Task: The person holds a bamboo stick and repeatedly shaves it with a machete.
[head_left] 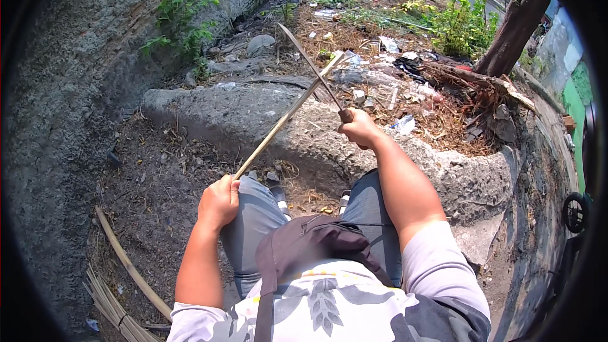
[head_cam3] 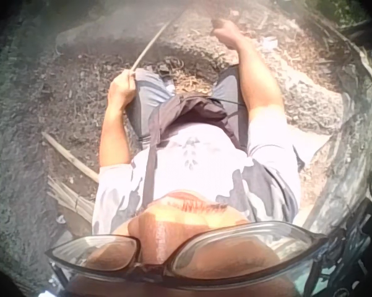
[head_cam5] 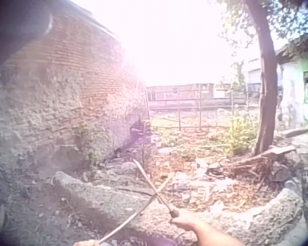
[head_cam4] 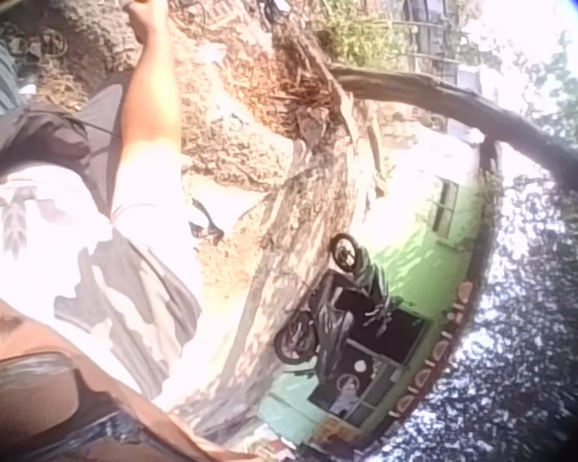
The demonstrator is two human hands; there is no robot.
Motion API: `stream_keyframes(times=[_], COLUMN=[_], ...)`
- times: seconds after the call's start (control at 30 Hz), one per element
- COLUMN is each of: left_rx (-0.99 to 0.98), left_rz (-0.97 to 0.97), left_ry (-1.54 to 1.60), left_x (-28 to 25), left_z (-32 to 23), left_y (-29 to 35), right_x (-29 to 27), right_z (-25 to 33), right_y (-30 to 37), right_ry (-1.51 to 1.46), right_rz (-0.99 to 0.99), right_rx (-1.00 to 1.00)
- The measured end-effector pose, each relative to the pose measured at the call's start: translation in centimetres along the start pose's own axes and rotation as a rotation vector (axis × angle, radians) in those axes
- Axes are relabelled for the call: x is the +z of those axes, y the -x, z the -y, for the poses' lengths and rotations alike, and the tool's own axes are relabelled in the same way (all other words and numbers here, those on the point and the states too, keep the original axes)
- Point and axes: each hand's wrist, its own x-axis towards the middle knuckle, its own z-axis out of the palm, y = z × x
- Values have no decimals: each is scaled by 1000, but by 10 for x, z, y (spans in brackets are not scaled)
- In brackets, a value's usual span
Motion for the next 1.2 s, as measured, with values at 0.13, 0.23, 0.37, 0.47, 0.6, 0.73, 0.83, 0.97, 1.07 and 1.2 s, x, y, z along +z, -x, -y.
stream_keyframes(times=[0.13, 0.23, 0.37, 0.47, 0.6, 0.73, 0.83, 0.97, 1.07, 1.2], left_rx=[13, 12, -30, -21, -29, -55, -40, -3, -11, -16], left_rz=[-31, -27, -2, -4, 9, 56, 51, 22, 44, 49], left_ry=[21, 58, 34, 41, 32, -3, 21, 81, 24, -28], left_x=[1, 3, 3, 1, 2, 0, 0, 2, 1, -2], left_z=[3, 7, 5, 5, 2, 1, 3, 7, 4, 4], left_y=[0, -3, -2, -2, 0, -7, -4, -7, -5, -4], right_x=[2, 13, 3, 2, -22, -3, -2, 11, 11, 12], right_z=[17, 10, 50, 45, 28, 7, 3, 16, 60, 44], right_y=[4, 0, 16, 17, -9, -8, -7, 1, 20, 8], right_ry=[-599, -140, 482, 590, 463, 19, -636, -12, 546, 594], right_rz=[420, 204, 42, -31, -139, 83, 377, 105, 201, -91], right_rx=[163, -59, -367, -487, 95, 136, 224, -197, -322, -628])
